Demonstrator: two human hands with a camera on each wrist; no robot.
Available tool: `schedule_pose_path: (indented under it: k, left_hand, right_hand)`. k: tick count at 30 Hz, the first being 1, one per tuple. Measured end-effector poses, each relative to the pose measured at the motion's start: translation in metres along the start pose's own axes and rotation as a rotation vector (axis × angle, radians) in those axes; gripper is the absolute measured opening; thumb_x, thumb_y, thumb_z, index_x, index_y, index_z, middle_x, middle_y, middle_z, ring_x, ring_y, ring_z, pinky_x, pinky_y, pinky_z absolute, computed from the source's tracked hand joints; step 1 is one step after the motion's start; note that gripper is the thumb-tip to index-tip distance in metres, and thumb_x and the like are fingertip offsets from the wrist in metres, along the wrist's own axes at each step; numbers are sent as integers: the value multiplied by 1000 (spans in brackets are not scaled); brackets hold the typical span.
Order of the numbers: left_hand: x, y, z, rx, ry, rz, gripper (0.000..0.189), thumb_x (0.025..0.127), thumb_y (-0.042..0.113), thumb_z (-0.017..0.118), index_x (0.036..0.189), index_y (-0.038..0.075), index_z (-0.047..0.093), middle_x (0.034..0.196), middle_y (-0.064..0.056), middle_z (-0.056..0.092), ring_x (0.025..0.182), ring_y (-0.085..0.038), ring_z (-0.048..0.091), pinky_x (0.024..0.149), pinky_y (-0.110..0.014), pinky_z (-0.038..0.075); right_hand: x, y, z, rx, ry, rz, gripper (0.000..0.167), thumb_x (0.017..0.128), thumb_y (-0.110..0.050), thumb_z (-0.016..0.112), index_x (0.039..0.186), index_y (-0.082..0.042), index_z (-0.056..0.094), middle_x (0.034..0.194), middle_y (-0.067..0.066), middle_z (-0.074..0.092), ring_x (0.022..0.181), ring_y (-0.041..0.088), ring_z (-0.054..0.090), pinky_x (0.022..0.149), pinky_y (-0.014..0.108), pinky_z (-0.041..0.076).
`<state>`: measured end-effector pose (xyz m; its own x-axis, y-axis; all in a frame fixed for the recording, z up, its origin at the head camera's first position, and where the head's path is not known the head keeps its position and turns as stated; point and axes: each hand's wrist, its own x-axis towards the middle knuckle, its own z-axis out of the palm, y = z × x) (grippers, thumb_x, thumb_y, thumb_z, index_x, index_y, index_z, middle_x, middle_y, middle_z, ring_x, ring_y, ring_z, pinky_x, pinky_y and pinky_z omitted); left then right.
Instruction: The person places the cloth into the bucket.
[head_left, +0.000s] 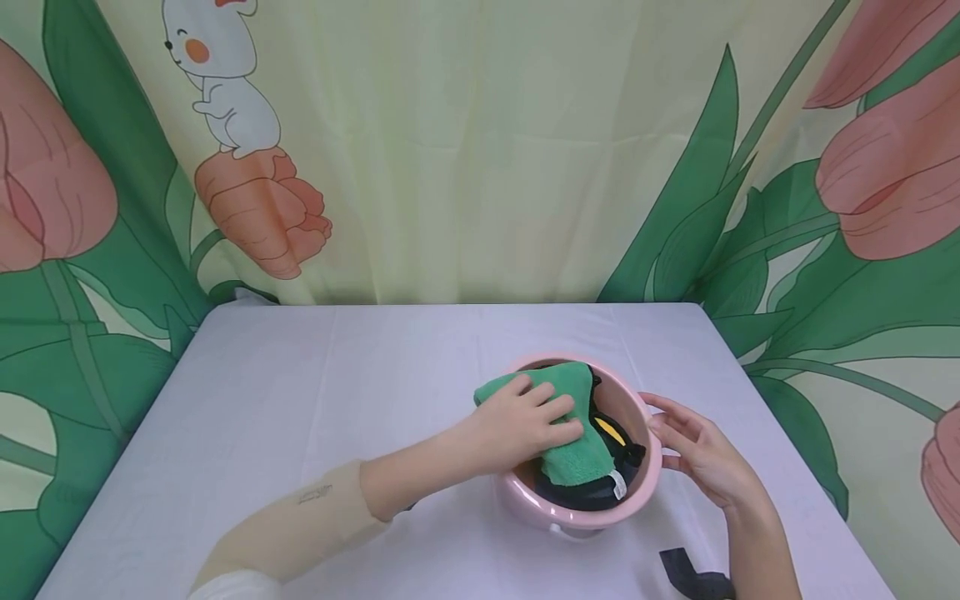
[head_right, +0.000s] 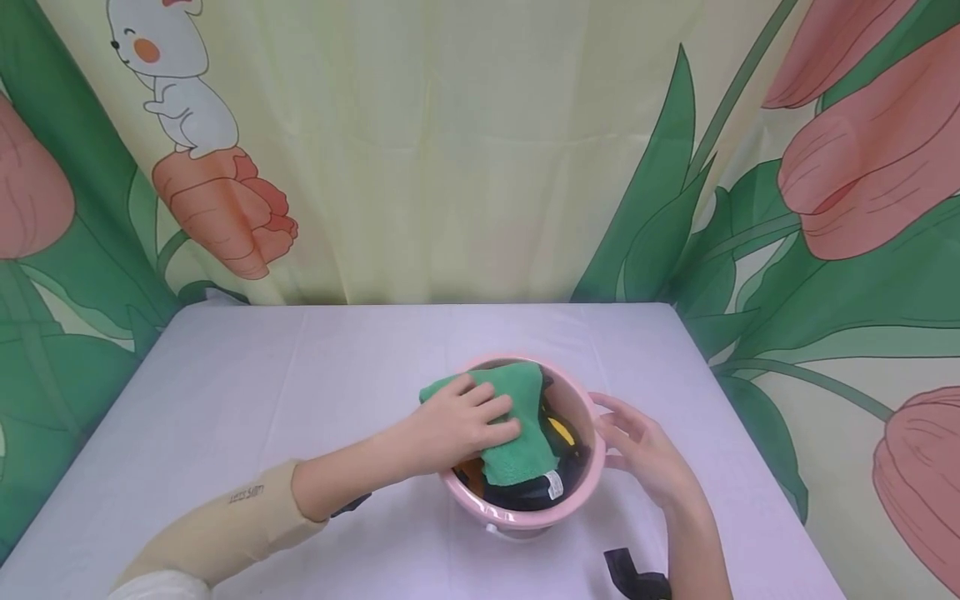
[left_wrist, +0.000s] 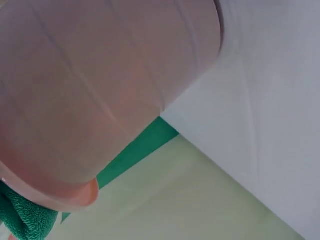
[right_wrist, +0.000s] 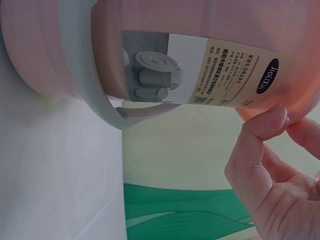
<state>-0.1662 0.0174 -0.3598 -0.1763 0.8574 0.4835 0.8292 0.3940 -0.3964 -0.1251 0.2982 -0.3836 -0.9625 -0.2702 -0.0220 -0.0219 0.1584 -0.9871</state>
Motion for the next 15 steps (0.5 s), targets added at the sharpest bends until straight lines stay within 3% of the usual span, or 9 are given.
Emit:
schedule_pose_path:
  k: [10, 15]
  left_hand:
    - [14, 5, 6, -49, -302, 26, 25, 92, 22, 47, 113, 34, 53, 104, 11, 51, 90, -9, 46, 74, -25, 36]
    - [20, 10, 13, -77, -416, 51, 31, 92, 30, 51, 122, 36, 48, 111, 10, 51, 99, -9, 46, 80, -25, 38]
  right_hand:
    - [0, 1, 0, -22, 19, 10, 38, 95, -6, 44, 130, -19, 47, 92, -3, 59, 86, 9, 61, 69, 30, 54]
    - [-1, 1, 0, -13, 17, 2, 37, 94, -5, 44, 129, -20, 48, 92, -2, 59, 86, 9, 61, 69, 30, 54]
